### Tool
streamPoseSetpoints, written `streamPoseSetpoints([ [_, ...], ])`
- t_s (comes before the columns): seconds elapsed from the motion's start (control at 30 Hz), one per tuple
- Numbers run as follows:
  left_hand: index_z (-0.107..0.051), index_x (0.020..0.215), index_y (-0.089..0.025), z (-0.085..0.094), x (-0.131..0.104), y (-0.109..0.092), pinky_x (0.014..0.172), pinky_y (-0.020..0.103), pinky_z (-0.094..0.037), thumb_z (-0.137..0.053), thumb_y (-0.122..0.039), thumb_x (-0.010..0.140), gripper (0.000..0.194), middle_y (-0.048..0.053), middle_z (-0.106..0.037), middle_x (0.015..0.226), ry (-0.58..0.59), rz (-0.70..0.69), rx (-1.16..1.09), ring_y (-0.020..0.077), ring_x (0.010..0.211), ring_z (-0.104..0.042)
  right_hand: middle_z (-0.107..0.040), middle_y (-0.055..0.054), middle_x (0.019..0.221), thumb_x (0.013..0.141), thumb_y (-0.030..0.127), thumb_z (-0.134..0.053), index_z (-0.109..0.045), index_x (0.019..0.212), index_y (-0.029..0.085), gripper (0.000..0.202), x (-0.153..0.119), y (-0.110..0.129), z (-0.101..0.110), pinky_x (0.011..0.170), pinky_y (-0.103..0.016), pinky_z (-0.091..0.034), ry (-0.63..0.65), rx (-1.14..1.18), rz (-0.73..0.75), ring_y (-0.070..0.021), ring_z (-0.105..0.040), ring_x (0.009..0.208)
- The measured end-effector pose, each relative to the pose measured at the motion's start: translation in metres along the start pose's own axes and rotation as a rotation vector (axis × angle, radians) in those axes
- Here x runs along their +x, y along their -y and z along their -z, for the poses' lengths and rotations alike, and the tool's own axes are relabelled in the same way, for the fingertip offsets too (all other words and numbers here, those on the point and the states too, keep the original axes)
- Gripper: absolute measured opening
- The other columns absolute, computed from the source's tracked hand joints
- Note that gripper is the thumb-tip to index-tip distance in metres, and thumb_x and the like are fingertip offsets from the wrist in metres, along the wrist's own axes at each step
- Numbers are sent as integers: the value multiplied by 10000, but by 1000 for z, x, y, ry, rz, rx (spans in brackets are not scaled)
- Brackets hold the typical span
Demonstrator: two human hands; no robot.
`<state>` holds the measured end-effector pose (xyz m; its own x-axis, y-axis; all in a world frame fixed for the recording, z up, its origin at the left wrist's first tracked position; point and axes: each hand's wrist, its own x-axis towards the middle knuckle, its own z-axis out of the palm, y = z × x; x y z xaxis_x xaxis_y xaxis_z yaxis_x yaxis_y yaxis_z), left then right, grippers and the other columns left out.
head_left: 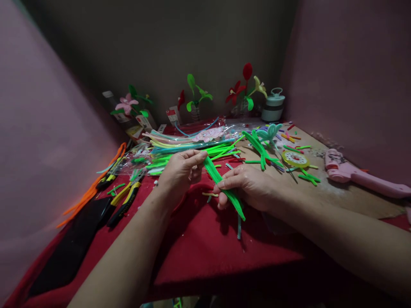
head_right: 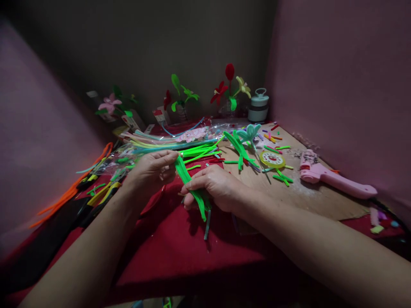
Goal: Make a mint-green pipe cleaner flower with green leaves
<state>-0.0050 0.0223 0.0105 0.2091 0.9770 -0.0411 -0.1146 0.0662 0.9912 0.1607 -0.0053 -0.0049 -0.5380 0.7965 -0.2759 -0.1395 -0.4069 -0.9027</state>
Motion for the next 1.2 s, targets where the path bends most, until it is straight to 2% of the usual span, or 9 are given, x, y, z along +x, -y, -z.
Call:
streamPoseSetpoints([
  [0.1,-624,876,-105,2,1,0,383,153,-172,-714,-326,687,304,-94,-283,475,166,138,-128,13,383,-237,-629,-66,473,651,111,-590,-638,574,93,93,-1,2,0,482,-240,-454,2,23,-17,-122,-553,413],
  [0.4,-519,613,-127,-4,0,5,351,167,-152,-721,-296,678,271,-80,-334,438,87,127,-16,12,339,-253,-641,-84,488,653,116,-597,-643,576,83,96,2,0,4,424,-219,-420,-8,14,-4,-122,-548,400],
  [0.47,-519,630,-132,-3,0,5,354,164,-152,-728,-297,673,269,-85,-325,446,108,138,-40,10,343,-246,-642,-85,490,652,118,-596,-646,576,85,96,2,0,4,416,-217,-414,-2,20,1,-120,-543,398],
  [0.57,-607,817,-122,-1,1,4,366,151,-156,-701,-319,705,245,-98,-279,464,114,102,-106,8,356,-226,-641,-81,493,653,125,-598,-647,573,94,98,1,2,3,424,-226,-417,3,15,-5,-122,-538,402],
  [0.63,-626,851,-110,0,2,5,370,146,-162,-702,-296,700,251,-96,-279,470,66,32,-118,6,364,-231,-640,-83,496,650,127,-606,-644,562,97,101,1,2,3,437,-238,-424,5,5,-7,-127,-540,408],
  [0.73,-617,764,-100,-1,3,4,365,151,-171,-719,-254,665,210,-83,-324,465,0,-33,-95,6,359,-249,-642,-91,506,649,122,-611,-643,557,95,101,1,2,4,464,-253,-436,11,-8,-3,-137,-556,430],
  [0.93,-549,655,-127,-2,2,1,351,150,-176,-711,-278,667,222,-84,-343,414,-21,12,-23,9,329,-253,-641,-87,498,652,123,-605,-640,575,88,92,2,1,5,453,-235,-421,14,-25,-4,-128,-552,432],
  [1.07,-547,640,-133,-3,1,1,331,157,-175,-705,-282,657,217,-66,-414,423,-147,-13,142,22,319,-296,-652,-83,512,649,119,-606,-635,588,84,76,3,0,6,471,-230,-448,19,-15,-11,-121,-561,430],
  [1.2,-535,556,-132,-7,-1,3,336,172,-200,-670,-274,687,236,-56,-418,391,-291,-164,340,30,326,-312,-659,-90,530,664,128,-605,-621,563,86,110,2,0,6,467,-232,-458,17,-19,-9,-114,-556,421],
])
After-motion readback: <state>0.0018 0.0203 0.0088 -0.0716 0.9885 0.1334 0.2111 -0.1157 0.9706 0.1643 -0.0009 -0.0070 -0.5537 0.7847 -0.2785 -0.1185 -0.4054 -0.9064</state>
